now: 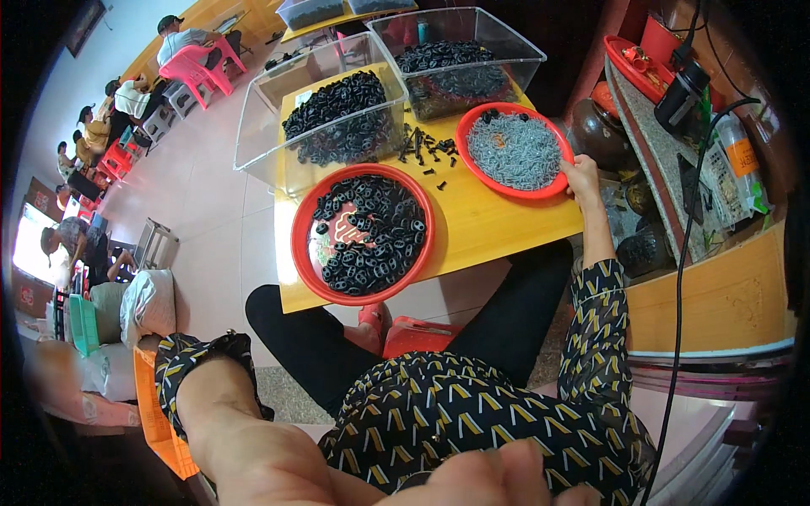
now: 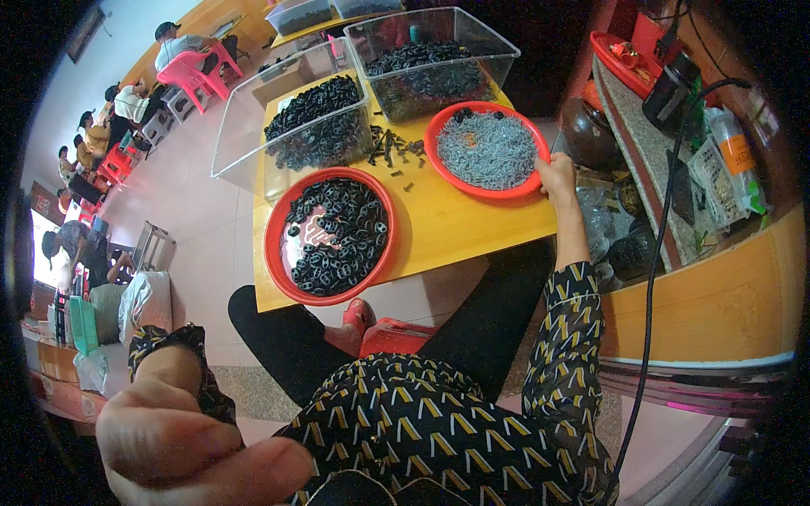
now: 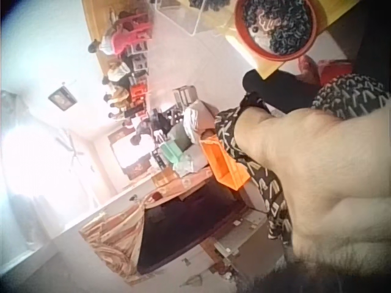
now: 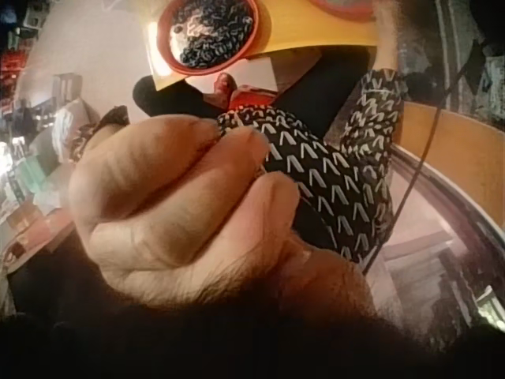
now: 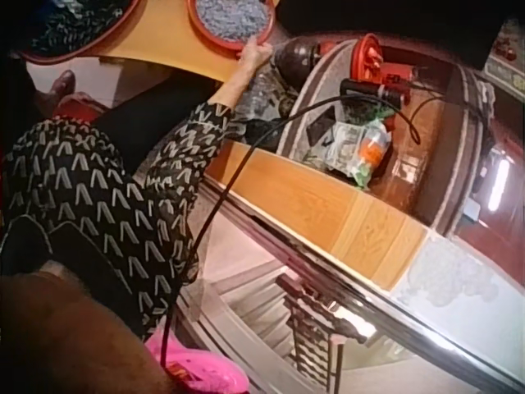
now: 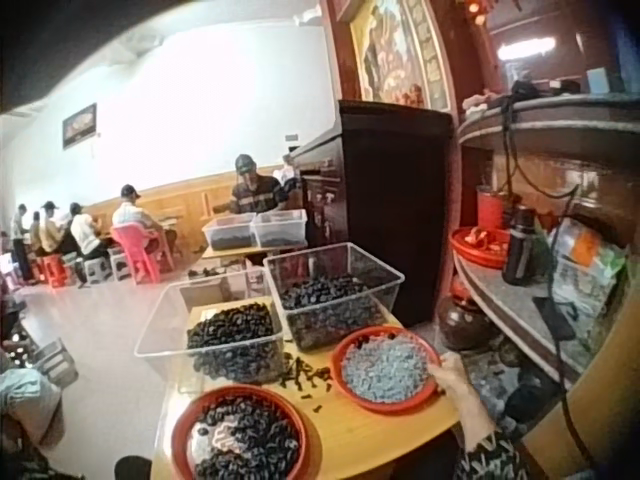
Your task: The person sits at a table and repeatedly picks up small black plastic parts and metal screws from a red tray. They insert the screws into the plastic parts by hand and place the assembled units into a clear plastic bin. The process is repetitive and involves handling small components one at a time.
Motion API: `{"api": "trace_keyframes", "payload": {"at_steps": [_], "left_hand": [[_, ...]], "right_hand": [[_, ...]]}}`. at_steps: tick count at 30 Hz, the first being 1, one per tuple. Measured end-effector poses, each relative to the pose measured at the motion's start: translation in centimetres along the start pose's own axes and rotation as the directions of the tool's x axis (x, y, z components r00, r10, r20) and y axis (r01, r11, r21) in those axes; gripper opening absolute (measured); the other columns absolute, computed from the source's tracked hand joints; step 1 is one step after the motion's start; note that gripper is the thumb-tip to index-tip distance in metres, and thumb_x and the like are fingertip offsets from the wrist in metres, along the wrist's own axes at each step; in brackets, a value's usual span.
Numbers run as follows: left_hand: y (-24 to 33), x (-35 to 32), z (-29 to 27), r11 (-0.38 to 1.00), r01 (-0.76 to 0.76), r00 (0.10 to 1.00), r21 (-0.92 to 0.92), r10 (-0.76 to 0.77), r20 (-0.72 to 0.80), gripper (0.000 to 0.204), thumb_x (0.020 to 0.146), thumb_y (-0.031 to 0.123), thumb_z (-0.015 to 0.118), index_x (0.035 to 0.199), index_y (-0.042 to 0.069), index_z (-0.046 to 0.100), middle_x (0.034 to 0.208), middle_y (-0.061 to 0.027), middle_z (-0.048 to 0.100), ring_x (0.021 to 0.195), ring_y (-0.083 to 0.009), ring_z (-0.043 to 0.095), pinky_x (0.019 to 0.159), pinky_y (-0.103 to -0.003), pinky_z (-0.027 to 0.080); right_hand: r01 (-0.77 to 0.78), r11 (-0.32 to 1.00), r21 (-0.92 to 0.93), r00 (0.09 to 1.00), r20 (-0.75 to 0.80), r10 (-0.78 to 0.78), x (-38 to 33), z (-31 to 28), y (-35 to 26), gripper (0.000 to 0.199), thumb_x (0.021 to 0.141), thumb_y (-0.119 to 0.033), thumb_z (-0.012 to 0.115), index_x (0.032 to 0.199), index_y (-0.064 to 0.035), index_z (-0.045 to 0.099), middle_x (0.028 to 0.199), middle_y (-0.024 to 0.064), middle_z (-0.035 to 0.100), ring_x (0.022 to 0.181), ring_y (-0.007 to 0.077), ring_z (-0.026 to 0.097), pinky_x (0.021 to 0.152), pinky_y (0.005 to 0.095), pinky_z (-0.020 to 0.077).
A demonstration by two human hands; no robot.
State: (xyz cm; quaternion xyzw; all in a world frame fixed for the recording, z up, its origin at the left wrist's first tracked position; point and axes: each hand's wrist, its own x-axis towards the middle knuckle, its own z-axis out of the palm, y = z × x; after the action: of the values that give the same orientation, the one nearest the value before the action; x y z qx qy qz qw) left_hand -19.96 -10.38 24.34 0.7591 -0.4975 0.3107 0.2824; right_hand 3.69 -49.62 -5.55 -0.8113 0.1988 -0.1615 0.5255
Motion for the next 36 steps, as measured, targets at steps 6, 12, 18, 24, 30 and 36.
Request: {"api": "trace_keyframes", "payload": {"at_steps": [6,12,18,24,30,36], "left_hand": [[0.5,1.3,-1.5,0.982,-0.171,0.953,0.083,0.143,0.266,0.018,0.073,0.028,0.061,0.083,0.013,0.063,0.077,-0.0038,0.064,0.082,-0.0166,0.054,0.057,-0.026,0.046],[4.5,0.4,-2.3,0.962,0.174,0.952,0.211,-0.219,0.213,0.016,0.078,0.024,0.056,0.086,0.011,0.059,0.074,-0.0064,0.063,0.078,-0.0182,0.053,0.056,-0.028,0.045],[-0.4,0.5,-5.0,0.989,-0.112,0.923,-0.095,0.139,0.358,0.017,0.079,0.023,0.054,0.088,0.009,0.055,0.076,-0.0102,0.062,0.074,-0.0204,0.05,0.065,-0.032,0.046],[-2.1,1.5,-4.7,0.981,-0.084,0.918,0.176,0.008,0.396,0.02,0.067,0.029,0.057,0.076,0.011,0.057,0.076,-0.0046,0.062,0.078,-0.0171,0.052,0.062,-0.028,0.048],[-6.0,0.7,-3.1,0.992,-0.121,0.912,-0.026,0.122,0.392,0.014,0.067,0.027,0.057,0.067,0.013,0.058,0.07,-0.0024,0.062,0.062,-0.0135,0.054,0.054,-0.023,0.045],[-8.6,0.2,-1.6,0.95,-0.231,0.89,-0.211,0.294,0.349,0.015,0.068,0.027,0.057,0.069,0.013,0.058,0.071,-0.0025,0.061,0.064,-0.0133,0.053,0.056,-0.023,0.045]], "right_hand": [[-0.087,0.872,0.481,0.996,0.075,0.057,-1.4,-3.5,0.1,0.005,0.07,-0.002,0.051,0.066,-0.0001,0.054,0.063,0.0054,0.056,0.049,0.0139,0.053,0.043,0.0278,0.0403],[0.053,0.883,0.467,0.997,0.018,-0.07,-2.5,-5.4,1.7,0.008,0.075,-0.004,0.051,0.077,0.0003,0.057,0.071,0.0053,0.06,0.055,0.0116,0.056,0.049,0.0239,0.044],[0.081,0.845,0.528,0.995,0.009,-0.101,-3.6,-9.0,5.9,0.017,0.076,-0.003,0.049,0.087,0.0061,0.058,0.082,0.0083,0.062,0.068,0.013,0.058,0.065,0.0252,0.0463],[0.047,0.876,0.481,0.998,-0.051,-0.026,-4.7,-9.1,6.0,0.012,0.078,-0.001,0.048,0.085,0.0051,0.055,0.08,0.0074,0.059,0.066,0.0142,0.056,0.061,0.0277,0.0453],[-0.046,0.986,0.16,0.991,-0.12,0.066,-3.5,-7.9,4.8,0.01,0.075,0.0,0.05,0.08,0.0041,0.057,0.074,0.008,0.06,0.06,0.0142,0.054,0.056,0.0282,0.044],[-0.085,0.947,-0.309,0.959,-0.282,-0.006,-3.9,-3.9,0.4,0.01,0.069,-0.005,0.054,0.07,0.0033,0.06,0.065,0.0114,0.061,0.059,0.0183,0.058,0.055,0.0327,0.0435]]}}
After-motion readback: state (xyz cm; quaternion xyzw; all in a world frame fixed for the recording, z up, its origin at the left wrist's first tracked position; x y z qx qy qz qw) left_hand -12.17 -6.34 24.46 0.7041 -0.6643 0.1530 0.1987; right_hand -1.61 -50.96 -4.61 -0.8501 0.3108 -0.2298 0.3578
